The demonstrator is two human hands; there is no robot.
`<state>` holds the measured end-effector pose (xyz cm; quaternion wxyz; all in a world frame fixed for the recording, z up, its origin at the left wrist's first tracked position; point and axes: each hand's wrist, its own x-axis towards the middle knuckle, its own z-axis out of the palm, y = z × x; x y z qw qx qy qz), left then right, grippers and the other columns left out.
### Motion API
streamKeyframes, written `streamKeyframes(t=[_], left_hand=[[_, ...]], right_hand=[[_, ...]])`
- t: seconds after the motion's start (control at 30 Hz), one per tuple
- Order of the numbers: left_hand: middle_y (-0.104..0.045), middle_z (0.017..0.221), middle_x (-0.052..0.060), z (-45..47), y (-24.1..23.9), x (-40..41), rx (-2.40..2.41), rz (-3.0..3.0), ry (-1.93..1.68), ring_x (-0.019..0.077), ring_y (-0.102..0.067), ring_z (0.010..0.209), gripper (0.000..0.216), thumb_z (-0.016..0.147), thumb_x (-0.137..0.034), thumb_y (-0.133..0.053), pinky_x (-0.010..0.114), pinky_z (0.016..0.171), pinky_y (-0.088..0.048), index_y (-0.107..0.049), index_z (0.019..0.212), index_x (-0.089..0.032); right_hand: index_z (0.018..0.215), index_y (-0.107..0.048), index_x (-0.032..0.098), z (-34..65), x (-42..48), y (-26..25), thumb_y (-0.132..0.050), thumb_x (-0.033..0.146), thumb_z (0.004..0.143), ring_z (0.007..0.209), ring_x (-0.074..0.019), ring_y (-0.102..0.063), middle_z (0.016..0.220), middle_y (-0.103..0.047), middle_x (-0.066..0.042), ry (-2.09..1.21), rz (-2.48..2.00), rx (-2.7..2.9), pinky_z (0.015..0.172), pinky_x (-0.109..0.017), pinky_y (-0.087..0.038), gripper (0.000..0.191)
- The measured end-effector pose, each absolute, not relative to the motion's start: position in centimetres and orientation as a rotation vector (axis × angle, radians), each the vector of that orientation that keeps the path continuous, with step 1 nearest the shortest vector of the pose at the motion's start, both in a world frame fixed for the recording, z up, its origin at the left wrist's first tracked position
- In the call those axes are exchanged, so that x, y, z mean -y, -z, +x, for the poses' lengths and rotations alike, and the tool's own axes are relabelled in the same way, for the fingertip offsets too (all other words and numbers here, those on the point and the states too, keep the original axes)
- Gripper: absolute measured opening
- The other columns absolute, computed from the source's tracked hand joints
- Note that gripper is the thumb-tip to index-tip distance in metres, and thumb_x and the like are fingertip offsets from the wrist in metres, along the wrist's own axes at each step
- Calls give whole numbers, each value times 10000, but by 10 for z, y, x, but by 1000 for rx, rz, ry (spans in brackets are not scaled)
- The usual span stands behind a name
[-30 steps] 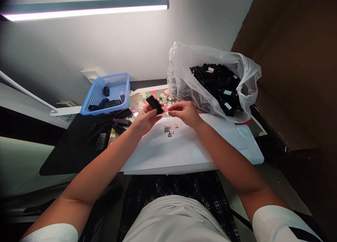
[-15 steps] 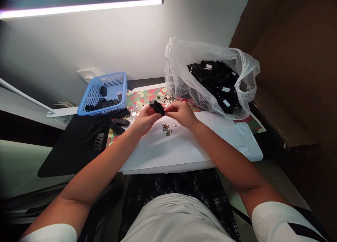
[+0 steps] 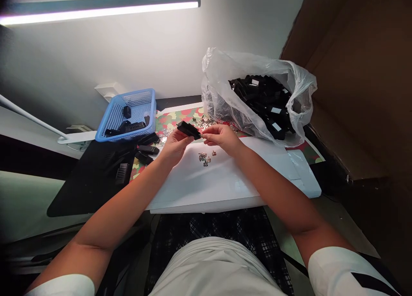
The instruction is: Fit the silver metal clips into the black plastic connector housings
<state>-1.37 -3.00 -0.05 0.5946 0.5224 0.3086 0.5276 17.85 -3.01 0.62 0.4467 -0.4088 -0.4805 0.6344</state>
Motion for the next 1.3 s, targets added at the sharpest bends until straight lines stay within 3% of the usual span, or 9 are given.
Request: streamKeyframes(t=[0.27,0.63,0.77,0.97,1.3], left_hand=[[-764,925,26,-12,-2,33,-700,1263,-1224,170,-713,890,345,632,-336,-907,356,907,-559,-734,902,-211],[-767,857,26,-8,-3,43,-680,1439,-1311,181,-734,799,276,634,-310,-904,374,826,-620,-756,836,-196],[-771,881,19,-7,-1,42,-683,1459,-1421,202,-746,846,302,649,-364,-891,392,832,-630,-763,887,-229],[-774,948,34,-13,-5,45,-695,1662,-1476,190,-742,893,327,702,-317,-866,347,840,-622,-757,1002,-247],[-789,958,56,-18,-9,53,-832,1964,-1456,193,-739,861,271,732,-355,-835,327,766,-606,-772,975,-252]], right_hand=[[831,-736,177,183,30,-8,-956,366,512,698,-122,-709,754,-727,-10,-1825,-936,1043,658,-219,-576,431],[742,-736,173,178,31,2,-959,361,534,693,-71,-679,749,-721,13,-1882,-796,976,737,-186,-588,359],[809,-758,189,178,34,-3,-927,462,571,720,-97,-699,783,-741,-10,-1891,-749,960,669,-180,-589,399],[934,-785,211,182,37,-10,-924,337,604,827,-107,-715,900,-765,-14,-1883,-712,1076,808,-224,-596,379],[783,-791,202,179,39,-6,-954,306,512,808,-110,-702,831,-752,-9,-1883,-762,1037,875,-273,-588,333]])
